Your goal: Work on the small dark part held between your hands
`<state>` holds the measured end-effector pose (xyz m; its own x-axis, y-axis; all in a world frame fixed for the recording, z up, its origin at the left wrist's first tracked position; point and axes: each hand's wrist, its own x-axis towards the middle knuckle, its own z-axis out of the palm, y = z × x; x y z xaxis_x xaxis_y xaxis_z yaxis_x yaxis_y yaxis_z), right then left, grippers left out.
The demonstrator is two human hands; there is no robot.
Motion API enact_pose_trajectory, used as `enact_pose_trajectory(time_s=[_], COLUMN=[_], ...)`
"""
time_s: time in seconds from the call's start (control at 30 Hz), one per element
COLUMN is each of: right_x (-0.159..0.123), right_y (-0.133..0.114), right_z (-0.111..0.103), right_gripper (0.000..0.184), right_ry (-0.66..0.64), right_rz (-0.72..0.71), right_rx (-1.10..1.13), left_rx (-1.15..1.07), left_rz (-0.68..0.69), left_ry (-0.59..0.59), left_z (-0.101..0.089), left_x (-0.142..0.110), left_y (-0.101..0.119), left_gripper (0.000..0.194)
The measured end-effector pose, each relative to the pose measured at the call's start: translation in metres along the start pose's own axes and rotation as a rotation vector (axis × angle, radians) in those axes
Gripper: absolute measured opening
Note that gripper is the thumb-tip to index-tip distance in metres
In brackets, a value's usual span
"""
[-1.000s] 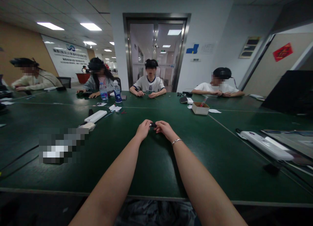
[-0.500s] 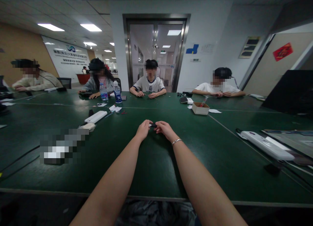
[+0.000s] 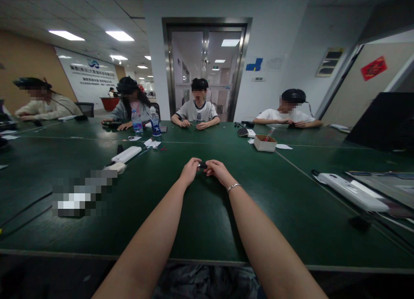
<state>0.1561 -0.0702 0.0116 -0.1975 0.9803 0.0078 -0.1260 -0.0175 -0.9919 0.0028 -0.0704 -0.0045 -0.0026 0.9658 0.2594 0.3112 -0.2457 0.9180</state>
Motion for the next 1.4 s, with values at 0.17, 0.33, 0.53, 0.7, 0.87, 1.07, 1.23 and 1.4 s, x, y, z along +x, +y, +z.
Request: enact_pose_trajectory(time_s=[0.17,0.33,0.53,0.7,0.87,1.07,1.23,1.4], right_x=[0.0012,0.0015,0.0023,0.0033,0.0033,0.0024,0.003,0.002], right_y=[0.0016,0.002,0.002,0.0031,0.0033,0.0025,0.0033,0.0025], right_z=[-0.0011,-0.0013,-0.0007,-0.001,-0.0009,-0.0008,-0.0017,-0.0016], right_gripper=[0.004,0.004,0.004,0.004,0.004,0.005,0.004,0.004], right_ry=[-0.007,-0.004,0.001,0.001,0.0,0.004,0.001,-0.001], right_rz=[-0.007,-0.008,-0.005,-0.001,-0.009,-0.01,-0.01,-0.013], right_rx=[-0.005,-0.01,-0.01,-0.006,-0.009,-0.007,-0.01,-0.017], left_rx=[0.025,0.042,0.039,0.036,0.055,0.04,0.031,0.026], left_rz=[-0.002,0.016,0.036,0.034,0.014,0.026,0.035,0.044], left_ry=[-0.002,-0.007,-0.006,0.004,-0.03,-0.024,-0.035,-0.035], left_z=[-0.0015,-0.0018,-0.0005,-0.0011,-0.0011,-0.0007,-0.0009,-0.0003], left_x=[-0.0021,-0.0022,-0.0018,-0.002,-0.0024,-0.002,-0.0028,-0.0014], left_y=[0.0038,0.0035,0.003,0.0059,0.004,0.0017,0.0039,0.0015], left_gripper=[0.026,0.029,0.028,0.024,0.03,0.031,0.026,0.027])
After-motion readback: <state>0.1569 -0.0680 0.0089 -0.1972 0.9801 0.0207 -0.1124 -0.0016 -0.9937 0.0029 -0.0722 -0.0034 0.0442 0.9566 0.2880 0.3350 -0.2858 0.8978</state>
